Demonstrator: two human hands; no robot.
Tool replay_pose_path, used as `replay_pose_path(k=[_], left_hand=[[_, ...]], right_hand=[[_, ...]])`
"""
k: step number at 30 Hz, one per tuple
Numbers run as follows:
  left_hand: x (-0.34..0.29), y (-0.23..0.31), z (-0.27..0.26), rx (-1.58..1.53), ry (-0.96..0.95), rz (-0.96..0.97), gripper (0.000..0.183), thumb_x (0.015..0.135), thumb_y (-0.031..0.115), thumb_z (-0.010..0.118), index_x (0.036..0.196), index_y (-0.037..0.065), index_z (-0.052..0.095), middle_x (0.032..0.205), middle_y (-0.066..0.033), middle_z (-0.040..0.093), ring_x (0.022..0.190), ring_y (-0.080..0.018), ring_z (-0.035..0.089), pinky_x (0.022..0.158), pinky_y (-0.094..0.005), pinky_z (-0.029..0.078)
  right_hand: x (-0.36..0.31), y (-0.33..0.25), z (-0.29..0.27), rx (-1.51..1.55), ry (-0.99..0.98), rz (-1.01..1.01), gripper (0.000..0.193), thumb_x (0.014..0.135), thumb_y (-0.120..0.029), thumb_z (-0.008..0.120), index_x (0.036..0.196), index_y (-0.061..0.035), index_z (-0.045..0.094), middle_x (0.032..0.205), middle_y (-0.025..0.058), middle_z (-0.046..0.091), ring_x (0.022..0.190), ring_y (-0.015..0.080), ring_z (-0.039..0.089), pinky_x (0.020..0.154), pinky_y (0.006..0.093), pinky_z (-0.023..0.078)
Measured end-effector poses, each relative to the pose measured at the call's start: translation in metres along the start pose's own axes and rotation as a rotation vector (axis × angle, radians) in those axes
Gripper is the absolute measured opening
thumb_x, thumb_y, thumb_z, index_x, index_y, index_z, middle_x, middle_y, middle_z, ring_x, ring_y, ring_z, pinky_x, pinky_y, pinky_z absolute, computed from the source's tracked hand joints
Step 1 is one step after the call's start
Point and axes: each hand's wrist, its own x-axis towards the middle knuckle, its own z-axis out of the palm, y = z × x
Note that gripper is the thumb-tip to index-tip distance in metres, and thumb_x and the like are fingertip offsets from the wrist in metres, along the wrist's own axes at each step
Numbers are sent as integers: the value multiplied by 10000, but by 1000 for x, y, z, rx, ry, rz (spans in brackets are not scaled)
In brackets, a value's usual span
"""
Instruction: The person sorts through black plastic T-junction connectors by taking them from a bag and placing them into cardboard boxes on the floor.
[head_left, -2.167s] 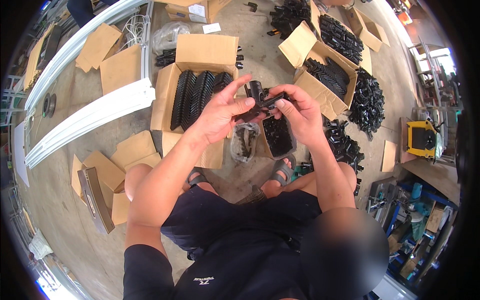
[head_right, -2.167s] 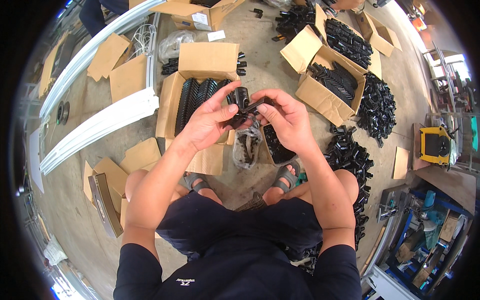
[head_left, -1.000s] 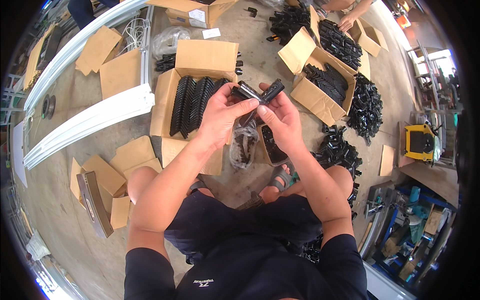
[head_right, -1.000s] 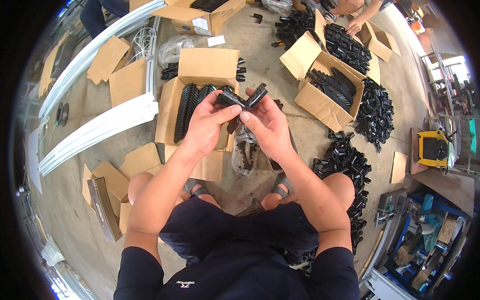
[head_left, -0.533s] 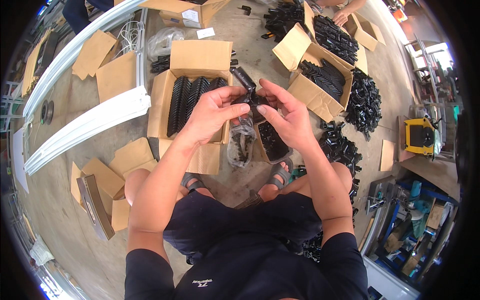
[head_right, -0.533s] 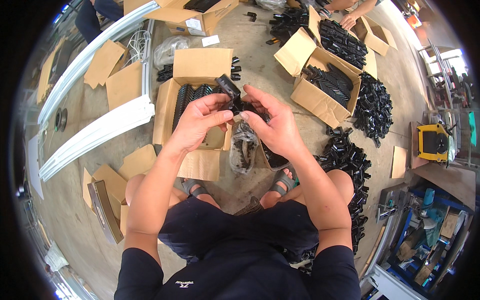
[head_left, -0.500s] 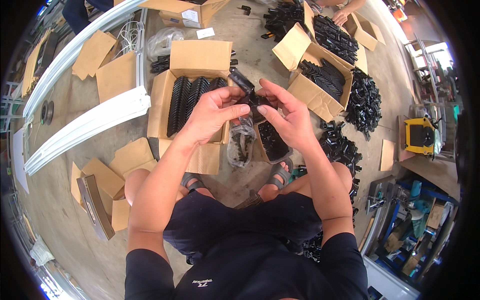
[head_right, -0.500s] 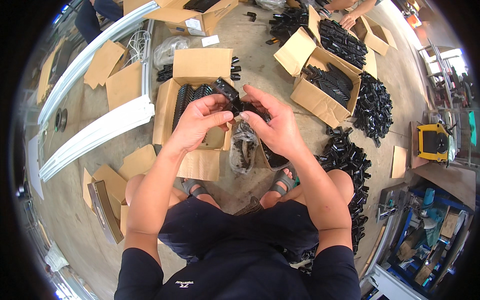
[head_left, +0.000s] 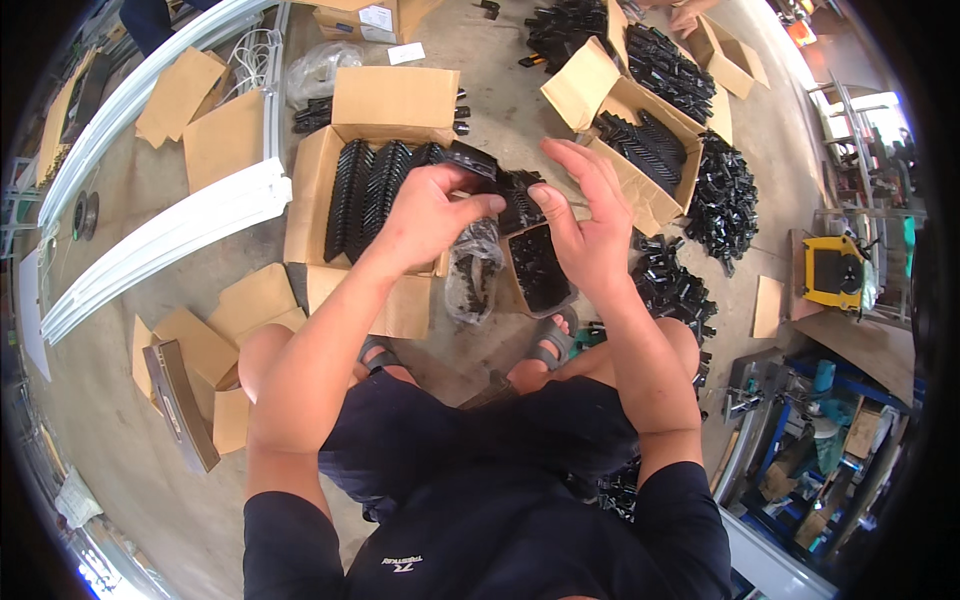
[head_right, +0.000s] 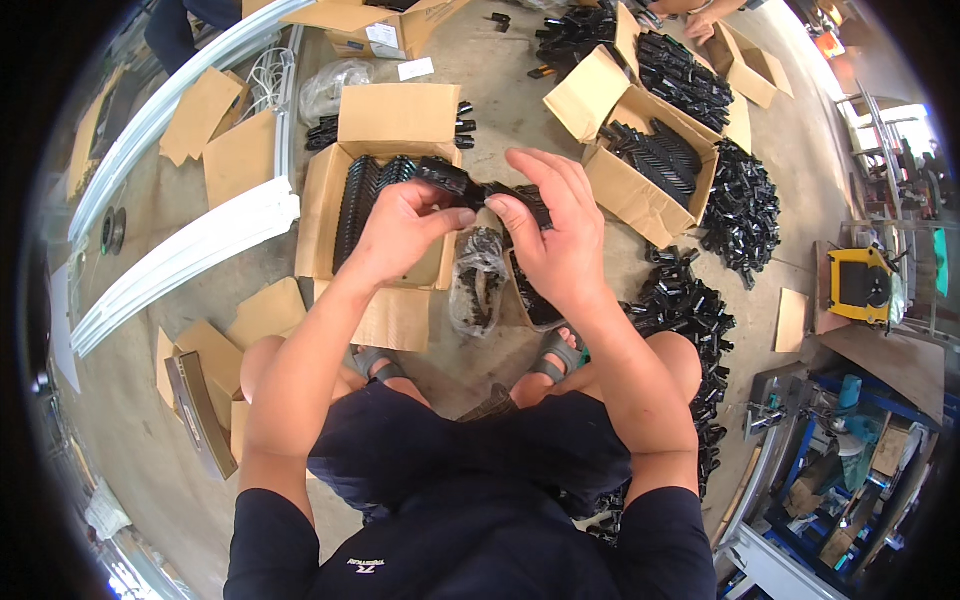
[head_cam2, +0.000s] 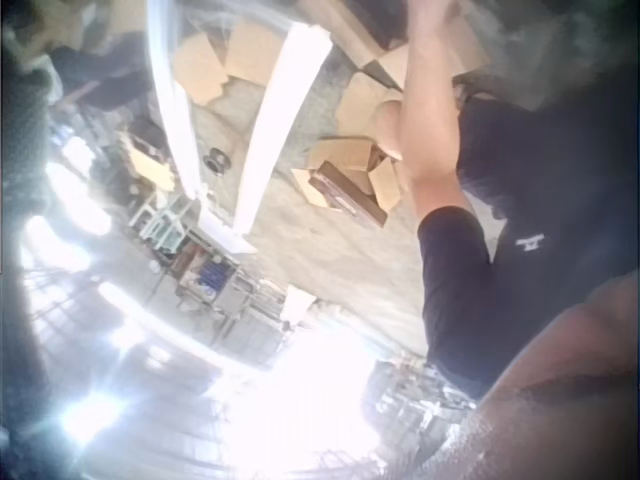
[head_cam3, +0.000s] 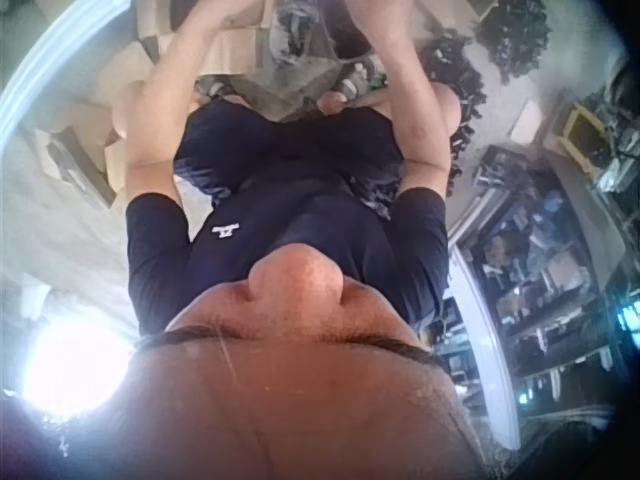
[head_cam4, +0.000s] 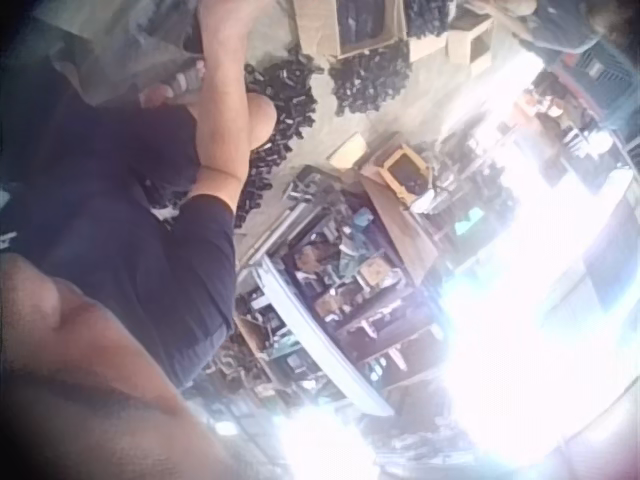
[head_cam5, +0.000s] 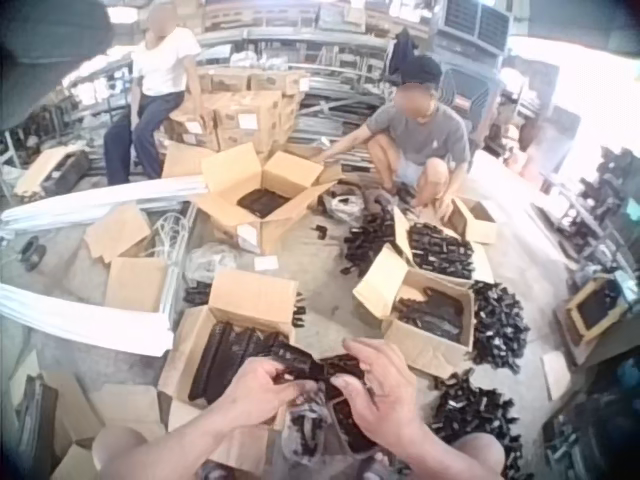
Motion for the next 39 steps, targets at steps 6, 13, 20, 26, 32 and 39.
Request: replay_pose_path(k=[6, 13, 20, 26, 32, 39], left_hand=[[25, -25, -5, -142, 119, 11, 188, 917, 79, 719, 1087, 5, 748, 998, -44, 756, 869, -98, 665, 812, -267, 519], [9, -20, -20, -304, 136, 57, 192, 937, 60, 705, 1125, 30, 726, 1042, -25, 750, 910, -88, 672, 815, -257, 521], [-6, -2, -41, -528, 211, 137, 270, 968, 64, 673, 1228, -6, 653, 1107, -104, 726, 1014, -180, 685, 873, -318, 550], [-4, -3, -65, -816, 310, 125, 276, 990, 94, 649, 1247, -5, 627, 1153, -147, 700, 1069, -247, 682, 903, -381, 569], [4, -4, -63, -890, 314, 61, 221, 1006, 128, 631, 1201, 25, 642, 1153, -160, 706, 1046, -247, 686, 890, -379, 568], [5, -11, -58, -813, 275, -46, 348, 1000, 140, 645, 1327, 26, 602, 1165, -138, 707, 960, -199, 681, 829, -340, 546]], right_hand=[[-6, -80, -11, 525, -308, -472, 179, 800, -60, 677, 979, -66, 692, 920, 89, 664, 853, 312, 668, 760, 391, 535], [-36, -217, 8, 1594, -532, -546, 236, 945, -254, 634, 937, -23, 583, 817, 147, 573, 739, 353, 592, 621, 432, 470], [-11, -139, 5, 949, -795, -759, 98, 849, -161, 638, 889, -80, 602, 735, 48, 519, 688, 247, 607, 593, 379, 470], [60, 114, 93, 28, -453, 73, 193, 938, -228, 656, 1018, -91, 766, 1010, 157, 734, 918, 357, 702, 824, 417, 561], [-6, 310, 157, -497, -819, 344, 272, 959, -299, 583, 1132, -163, 743, 1138, 165, 716, 1068, 387, 655, 914, 506, 521], [-31, 332, 172, -598, -968, 344, 310, 944, -361, 632, 1188, -191, 719, 1287, 139, 660, 1246, 318, 588, 1018, 491, 475]])
